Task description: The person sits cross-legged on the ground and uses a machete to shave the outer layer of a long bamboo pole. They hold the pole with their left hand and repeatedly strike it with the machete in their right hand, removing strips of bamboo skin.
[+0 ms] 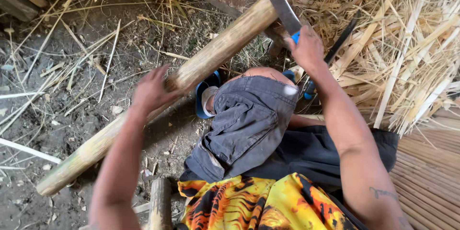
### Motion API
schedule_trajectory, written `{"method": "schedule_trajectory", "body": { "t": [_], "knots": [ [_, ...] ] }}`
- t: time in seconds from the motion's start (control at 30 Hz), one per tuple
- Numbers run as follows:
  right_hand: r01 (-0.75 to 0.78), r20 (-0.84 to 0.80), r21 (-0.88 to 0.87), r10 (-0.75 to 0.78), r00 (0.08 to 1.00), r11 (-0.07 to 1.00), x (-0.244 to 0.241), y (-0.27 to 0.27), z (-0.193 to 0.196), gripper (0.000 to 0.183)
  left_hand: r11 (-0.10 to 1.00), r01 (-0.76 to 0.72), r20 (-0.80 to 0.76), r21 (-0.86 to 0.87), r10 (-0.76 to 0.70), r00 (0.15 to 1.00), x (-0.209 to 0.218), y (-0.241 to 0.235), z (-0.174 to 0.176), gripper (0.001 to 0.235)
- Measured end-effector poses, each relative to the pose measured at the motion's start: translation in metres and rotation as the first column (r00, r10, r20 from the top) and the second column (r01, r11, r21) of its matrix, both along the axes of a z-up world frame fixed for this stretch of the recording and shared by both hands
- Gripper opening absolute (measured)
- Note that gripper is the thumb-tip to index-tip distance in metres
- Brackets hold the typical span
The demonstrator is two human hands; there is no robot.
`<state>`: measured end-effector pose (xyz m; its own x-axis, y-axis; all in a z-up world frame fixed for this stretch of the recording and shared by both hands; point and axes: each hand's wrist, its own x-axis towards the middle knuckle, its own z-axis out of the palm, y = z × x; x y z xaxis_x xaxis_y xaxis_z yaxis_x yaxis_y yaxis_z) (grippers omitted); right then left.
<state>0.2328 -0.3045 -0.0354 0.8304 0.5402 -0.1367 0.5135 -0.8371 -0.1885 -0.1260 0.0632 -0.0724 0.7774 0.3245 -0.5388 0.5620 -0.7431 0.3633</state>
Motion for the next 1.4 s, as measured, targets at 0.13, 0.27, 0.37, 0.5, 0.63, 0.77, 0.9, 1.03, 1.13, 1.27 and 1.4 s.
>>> {"method": "schedule_trajectory", "body": {
  "t": [0.13,0.27,0.37,0.5,0.63,0.77,0.9,1.03,1.13,1.27,1.4],
  "knots": [
    [0.06,-0.037,-0.02,-0.06,0.997,0.998,-0.009,0.014,-0.001,0.047,0.997,0.053,0.141,0.056,-0.061,0.988,0.099,-0.057,-0.009,0.119],
    [0.062,0.016,-0.06,-0.061,0.998,0.996,-0.016,0.015,0.012,0.042,0.999,0.012,0.12,0.043,-0.017,0.993,0.116,-0.064,-0.013,0.116],
    [0.032,0.041,-0.041,-0.031,0.999,0.999,-0.026,0.017,0.03,0.056,1.0,0.025,0.102,0.004,-0.026,0.995,0.107,-0.057,-0.011,0.115],
    [-0.09,-0.137,-0.217,0.061,0.989,0.972,-0.053,0.03,0.04,0.05,0.999,0.034,0.083,0.016,-0.036,0.996,0.102,-0.07,-0.012,0.116],
    [-0.27,-0.129,-0.297,0.241,0.962,0.916,-0.038,0.021,0.049,0.053,1.0,-0.001,0.222,0.019,-0.003,0.975,0.086,-0.074,-0.006,0.107],
    [0.353,-0.199,-0.139,-0.375,0.905,0.925,0.033,-0.014,0.073,0.049,0.999,-0.014,0.244,0.028,0.007,0.97,0.063,-0.069,-0.007,0.105],
    [0.121,-0.111,-0.159,-0.14,0.984,0.98,0.022,-0.018,0.073,0.051,0.999,-0.014,0.157,-0.038,0.02,0.987,0.059,-0.052,-0.003,0.112],
    [-0.199,-0.116,-0.083,0.188,0.975,0.977,-0.05,0.022,0.026,0.053,0.995,0.011,0.1,-0.098,-0.001,0.995,0.062,-0.037,0.0,0.113],
    [-0.406,-0.254,-0.317,0.336,0.907,0.857,-0.073,0.025,0.014,0.055,0.996,0.017,0.108,-0.086,-0.008,0.994,0.065,-0.04,0.003,0.11],
    [0.086,0.042,-0.138,-0.081,0.996,0.987,0.009,0.01,0.022,0.052,0.997,0.021,0.148,-0.071,-0.01,0.989,0.06,-0.045,-0.008,0.109],
    [-0.061,-0.019,-0.105,0.059,0.998,0.993,0.003,0.023,0.033,0.053,0.992,0.037,0.099,-0.118,-0.025,0.995,0.063,-0.033,-0.013,0.114]
  ]
}}
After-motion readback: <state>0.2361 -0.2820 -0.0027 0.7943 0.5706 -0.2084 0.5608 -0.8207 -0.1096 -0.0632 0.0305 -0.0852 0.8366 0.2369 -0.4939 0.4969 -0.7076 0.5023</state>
